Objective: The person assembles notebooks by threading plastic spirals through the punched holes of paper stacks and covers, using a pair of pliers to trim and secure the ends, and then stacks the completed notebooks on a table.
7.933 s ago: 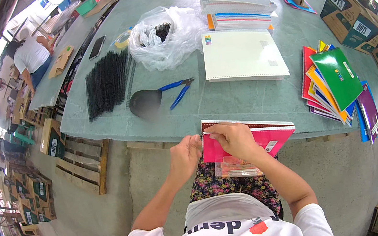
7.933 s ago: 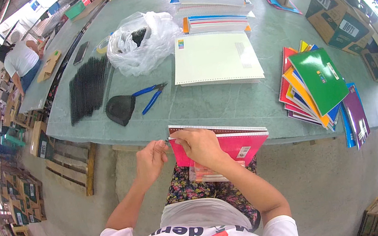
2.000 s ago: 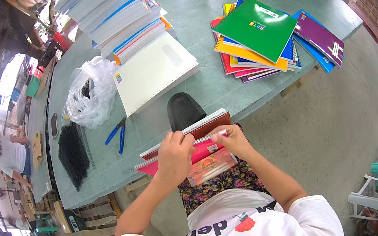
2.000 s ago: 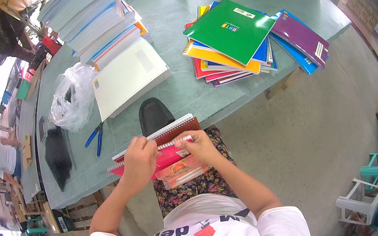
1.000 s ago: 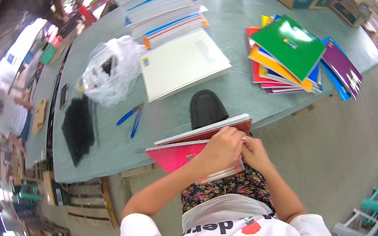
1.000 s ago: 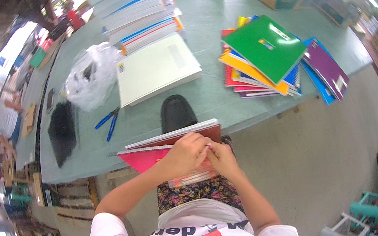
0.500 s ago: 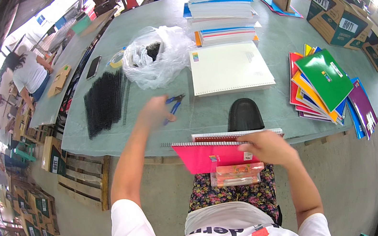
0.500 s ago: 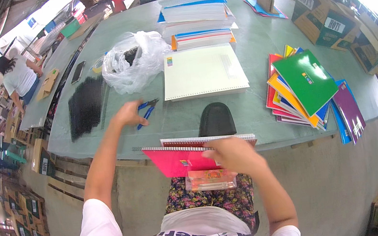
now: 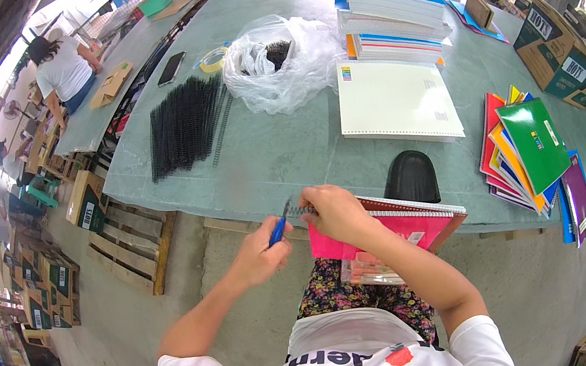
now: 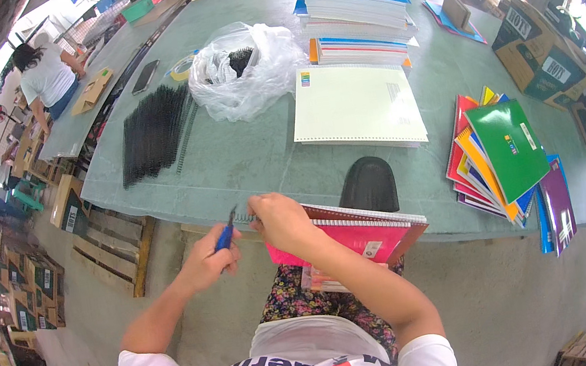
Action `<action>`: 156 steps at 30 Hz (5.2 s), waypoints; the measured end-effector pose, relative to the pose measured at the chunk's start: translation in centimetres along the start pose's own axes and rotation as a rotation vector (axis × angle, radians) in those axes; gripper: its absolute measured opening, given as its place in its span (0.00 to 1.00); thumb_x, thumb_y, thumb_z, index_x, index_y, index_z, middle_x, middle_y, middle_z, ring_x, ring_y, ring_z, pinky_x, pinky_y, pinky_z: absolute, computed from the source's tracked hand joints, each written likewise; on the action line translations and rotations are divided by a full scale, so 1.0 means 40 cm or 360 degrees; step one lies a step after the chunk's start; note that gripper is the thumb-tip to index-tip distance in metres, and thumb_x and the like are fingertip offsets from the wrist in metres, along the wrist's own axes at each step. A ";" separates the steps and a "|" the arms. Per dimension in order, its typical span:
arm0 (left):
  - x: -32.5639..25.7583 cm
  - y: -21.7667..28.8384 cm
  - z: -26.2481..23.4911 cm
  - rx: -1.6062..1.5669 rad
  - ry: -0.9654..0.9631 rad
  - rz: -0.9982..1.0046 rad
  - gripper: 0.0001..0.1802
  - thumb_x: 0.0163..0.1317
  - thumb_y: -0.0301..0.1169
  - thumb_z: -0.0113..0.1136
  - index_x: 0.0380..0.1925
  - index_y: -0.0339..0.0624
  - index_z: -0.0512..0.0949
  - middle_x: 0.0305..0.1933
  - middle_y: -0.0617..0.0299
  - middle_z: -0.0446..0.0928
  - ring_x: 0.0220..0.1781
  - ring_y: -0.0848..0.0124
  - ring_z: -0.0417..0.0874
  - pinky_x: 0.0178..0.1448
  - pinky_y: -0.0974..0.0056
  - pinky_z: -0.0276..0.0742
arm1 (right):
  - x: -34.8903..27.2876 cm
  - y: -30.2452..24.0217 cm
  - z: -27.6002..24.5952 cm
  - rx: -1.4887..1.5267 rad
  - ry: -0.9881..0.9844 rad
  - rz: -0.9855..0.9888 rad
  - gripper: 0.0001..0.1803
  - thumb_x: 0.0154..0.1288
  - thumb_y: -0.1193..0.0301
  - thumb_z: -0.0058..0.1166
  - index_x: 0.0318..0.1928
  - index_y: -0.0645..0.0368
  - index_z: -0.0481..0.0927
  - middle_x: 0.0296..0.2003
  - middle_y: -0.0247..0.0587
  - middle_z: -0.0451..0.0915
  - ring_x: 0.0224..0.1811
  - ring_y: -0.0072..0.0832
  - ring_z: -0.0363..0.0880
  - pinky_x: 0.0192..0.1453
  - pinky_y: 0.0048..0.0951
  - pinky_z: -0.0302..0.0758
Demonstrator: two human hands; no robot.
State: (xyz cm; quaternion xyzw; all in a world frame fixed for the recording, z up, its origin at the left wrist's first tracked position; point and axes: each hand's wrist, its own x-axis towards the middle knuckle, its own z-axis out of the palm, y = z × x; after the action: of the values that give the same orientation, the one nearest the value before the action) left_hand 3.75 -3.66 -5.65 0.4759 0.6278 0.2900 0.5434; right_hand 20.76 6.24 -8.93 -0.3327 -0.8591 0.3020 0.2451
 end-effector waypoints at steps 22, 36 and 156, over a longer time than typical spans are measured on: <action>0.044 -0.018 0.028 0.0942 0.0156 0.0121 0.12 0.53 0.28 0.55 0.40 0.43 0.77 0.29 0.57 0.78 0.29 0.69 0.78 0.35 0.63 0.72 | -0.033 -0.008 -0.041 0.0436 0.0058 0.0122 0.11 0.47 0.81 0.58 0.35 0.62 0.82 0.41 0.47 0.74 0.35 0.38 0.77 0.39 0.33 0.75; 0.054 -0.055 0.029 0.0653 -0.0055 0.0044 0.18 0.55 0.40 0.59 0.37 0.37 0.71 0.30 0.58 0.75 0.30 0.67 0.74 0.38 0.64 0.70 | -0.042 0.022 -0.025 0.0120 0.0225 0.0094 0.06 0.47 0.77 0.59 0.28 0.67 0.79 0.41 0.47 0.74 0.34 0.41 0.78 0.39 0.34 0.76; 0.172 0.017 0.012 0.0727 0.0105 0.0890 0.15 0.58 0.40 0.59 0.38 0.40 0.78 0.28 0.60 0.76 0.28 0.74 0.72 0.33 0.68 0.68 | -0.094 0.031 -0.033 -0.0348 0.0191 0.0121 0.09 0.58 0.64 0.54 0.31 0.56 0.75 0.25 0.41 0.78 0.31 0.39 0.78 0.31 0.37 0.73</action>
State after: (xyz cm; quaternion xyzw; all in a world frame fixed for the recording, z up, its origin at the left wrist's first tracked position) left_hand 4.70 2.80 -7.98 0.7287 0.5391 0.2948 0.3024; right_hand 24.60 4.75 -9.68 -0.4072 -0.8575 0.1951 0.2467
